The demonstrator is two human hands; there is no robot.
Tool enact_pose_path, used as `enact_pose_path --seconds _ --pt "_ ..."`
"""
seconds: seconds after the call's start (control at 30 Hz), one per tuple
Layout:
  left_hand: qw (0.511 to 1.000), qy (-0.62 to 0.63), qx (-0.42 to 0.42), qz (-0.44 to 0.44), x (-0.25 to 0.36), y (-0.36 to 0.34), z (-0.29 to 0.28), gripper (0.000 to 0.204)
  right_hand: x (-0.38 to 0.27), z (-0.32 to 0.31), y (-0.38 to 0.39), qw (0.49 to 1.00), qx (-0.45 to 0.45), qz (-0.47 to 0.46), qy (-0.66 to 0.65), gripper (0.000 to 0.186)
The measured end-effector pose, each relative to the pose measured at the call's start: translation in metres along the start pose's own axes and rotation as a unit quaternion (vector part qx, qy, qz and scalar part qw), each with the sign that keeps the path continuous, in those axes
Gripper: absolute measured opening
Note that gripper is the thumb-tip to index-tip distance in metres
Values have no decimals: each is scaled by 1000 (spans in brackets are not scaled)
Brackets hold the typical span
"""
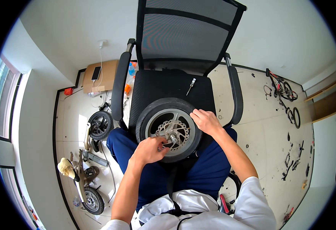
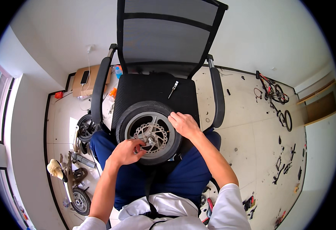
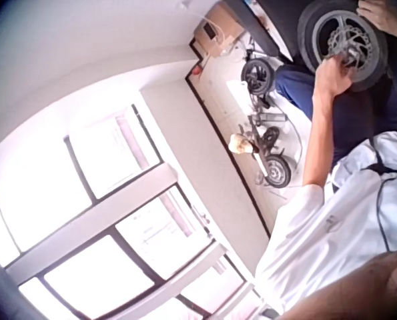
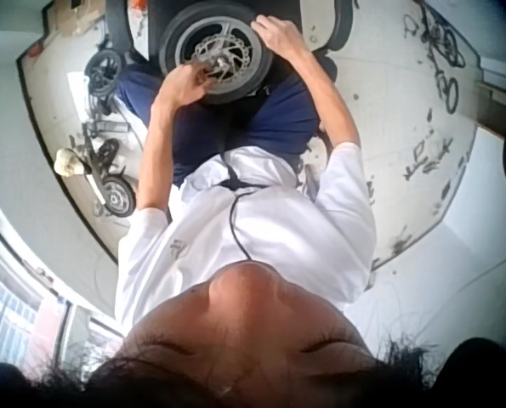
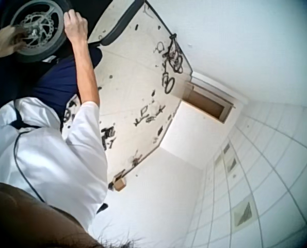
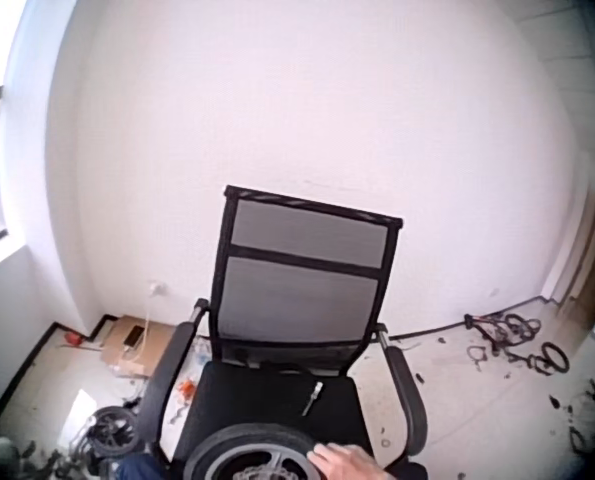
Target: The person sits on the floor and works on a small wheel with a disc brake. They manipulate the central hub and axle area with their hands, occasionally rotating the wheel to inspect it. The person continues adjusting the hub components throughout the clip.
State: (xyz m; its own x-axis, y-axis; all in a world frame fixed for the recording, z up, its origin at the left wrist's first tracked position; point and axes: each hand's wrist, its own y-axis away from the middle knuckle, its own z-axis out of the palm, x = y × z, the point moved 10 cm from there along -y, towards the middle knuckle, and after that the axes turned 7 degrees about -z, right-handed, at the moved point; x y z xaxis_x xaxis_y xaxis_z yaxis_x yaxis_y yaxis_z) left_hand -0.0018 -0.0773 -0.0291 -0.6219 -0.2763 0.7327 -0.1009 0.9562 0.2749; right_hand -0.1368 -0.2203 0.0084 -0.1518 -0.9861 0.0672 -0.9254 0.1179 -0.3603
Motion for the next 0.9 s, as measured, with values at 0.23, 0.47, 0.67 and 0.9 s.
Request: enact_pose_path --seconds 0.23,0.47,0.67,0.9 --pt "1000 23 12 -4 -1 3 -8 31 26 27 20 991 -46 105 -74 8" --pt "999 29 14 -11 0 -2 -12 30 31 17 73 952 -8 272 -137 9" --pt "1000 4 -1 -23 -12 -8 -6 29 12 -8 25 977 43 163 -127 17" --pt "999 7 -12 -43 -12 -6 -8 28 6 -3 -4 995 -1 64 -82 19"
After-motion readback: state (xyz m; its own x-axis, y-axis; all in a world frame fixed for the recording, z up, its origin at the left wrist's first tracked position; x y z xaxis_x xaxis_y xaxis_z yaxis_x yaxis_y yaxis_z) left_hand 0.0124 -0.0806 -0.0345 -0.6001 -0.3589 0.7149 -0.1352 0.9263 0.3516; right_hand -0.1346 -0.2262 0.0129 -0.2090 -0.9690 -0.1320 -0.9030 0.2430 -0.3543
